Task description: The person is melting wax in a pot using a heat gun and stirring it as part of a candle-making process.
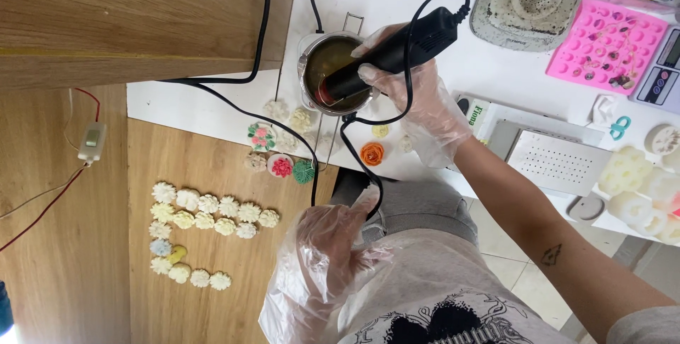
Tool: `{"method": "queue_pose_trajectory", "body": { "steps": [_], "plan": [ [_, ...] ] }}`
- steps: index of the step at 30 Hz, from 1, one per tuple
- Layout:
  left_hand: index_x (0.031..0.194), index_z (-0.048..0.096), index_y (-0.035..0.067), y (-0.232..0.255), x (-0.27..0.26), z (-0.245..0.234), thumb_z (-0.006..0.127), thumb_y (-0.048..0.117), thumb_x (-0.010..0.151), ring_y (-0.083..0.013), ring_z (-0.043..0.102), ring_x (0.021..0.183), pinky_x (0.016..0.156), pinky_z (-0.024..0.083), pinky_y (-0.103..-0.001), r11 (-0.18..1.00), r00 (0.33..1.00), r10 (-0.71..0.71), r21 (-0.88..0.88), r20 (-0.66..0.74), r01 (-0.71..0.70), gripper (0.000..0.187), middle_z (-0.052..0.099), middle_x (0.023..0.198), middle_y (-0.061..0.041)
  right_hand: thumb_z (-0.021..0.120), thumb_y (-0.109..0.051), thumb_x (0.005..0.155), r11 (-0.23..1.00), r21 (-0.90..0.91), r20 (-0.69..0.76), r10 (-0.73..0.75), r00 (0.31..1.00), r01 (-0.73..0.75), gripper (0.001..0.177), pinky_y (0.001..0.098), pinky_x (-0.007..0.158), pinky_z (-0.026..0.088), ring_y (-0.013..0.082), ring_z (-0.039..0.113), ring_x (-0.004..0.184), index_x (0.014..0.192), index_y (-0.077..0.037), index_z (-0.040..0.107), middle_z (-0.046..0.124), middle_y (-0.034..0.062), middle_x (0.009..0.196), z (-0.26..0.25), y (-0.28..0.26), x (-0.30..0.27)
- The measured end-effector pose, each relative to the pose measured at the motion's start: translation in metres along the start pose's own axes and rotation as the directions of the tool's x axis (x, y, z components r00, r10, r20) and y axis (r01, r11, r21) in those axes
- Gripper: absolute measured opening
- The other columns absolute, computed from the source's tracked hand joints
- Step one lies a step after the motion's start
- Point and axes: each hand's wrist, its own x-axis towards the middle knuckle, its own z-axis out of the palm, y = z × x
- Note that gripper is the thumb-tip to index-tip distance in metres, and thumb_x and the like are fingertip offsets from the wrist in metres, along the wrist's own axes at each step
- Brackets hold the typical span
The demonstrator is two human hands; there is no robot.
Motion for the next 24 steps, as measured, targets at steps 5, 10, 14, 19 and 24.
{"method": "queue_pose_trajectory", "body": {
  "steps": [5,10,14,19,24],
  "plan": [
    [0.132,0.066,0.009,-0.009,-0.005,0.026,0.059,0.069,0.094,-0.0229,0.067,0.077,0.078,0.055,-0.042,0.992,0.992,0.088,0.094,-0.089,-0.079,0.071,0.062,0.078,-0.004,0.080,-0.015,0.100,1.000,-0.014,-0.007,0.028,1.000,-0.028,0.035,0.0255,0.061,0.059,0.0112,0.068,0.077,0.122,-0.007,0.054,0.073,0.0102,0.110,-0.004,0.004,0.003],
    [0.134,0.066,0.011,-0.002,-0.004,0.019,0.057,0.068,0.093,-0.0230,0.068,0.080,0.079,0.054,-0.040,0.993,0.995,0.071,0.103,-0.066,-0.064,0.071,0.064,0.081,-0.003,0.081,-0.017,0.098,0.998,-0.047,-0.003,0.050,0.999,-0.050,0.033,0.0267,0.065,0.058,0.0111,0.068,0.080,0.118,-0.005,0.058,0.073,0.0085,0.108,-0.002,-0.011,0.002],
    [0.138,0.062,0.009,-0.002,-0.008,0.026,0.059,0.065,0.097,-0.0230,0.067,0.082,0.078,0.050,-0.040,0.987,0.981,0.146,0.088,-0.130,-0.135,0.070,0.066,0.087,-0.004,0.083,-0.017,0.099,0.990,-0.129,0.029,0.064,0.998,-0.060,0.032,0.0303,0.082,0.060,0.0136,0.070,0.096,0.117,-0.005,0.060,0.073,0.0061,0.108,-0.006,-0.026,0.001],
    [0.137,0.064,0.005,0.009,0.002,0.014,0.066,0.062,0.091,-0.0236,0.060,0.065,0.068,0.049,-0.040,0.991,0.994,0.101,0.088,-0.029,-0.098,0.073,0.058,0.071,-0.004,0.084,-0.017,0.094,0.969,-0.203,0.009,0.144,0.990,-0.139,0.032,0.0319,0.088,0.065,0.0149,0.073,0.101,0.114,-0.006,0.062,0.073,0.0041,0.107,-0.002,-0.046,-0.001],
    [0.135,0.064,0.005,0.005,0.000,0.007,0.067,0.062,0.092,-0.0228,0.062,0.069,0.071,0.051,-0.040,0.990,0.993,0.110,0.094,-0.038,-0.106,0.071,0.060,0.074,-0.003,0.084,-0.018,0.090,0.954,-0.233,-0.001,0.192,0.981,-0.187,0.031,0.0319,0.085,0.065,0.0146,0.073,0.098,0.110,-0.006,0.064,0.073,0.0029,0.105,-0.001,-0.055,-0.002]
  ]
}}
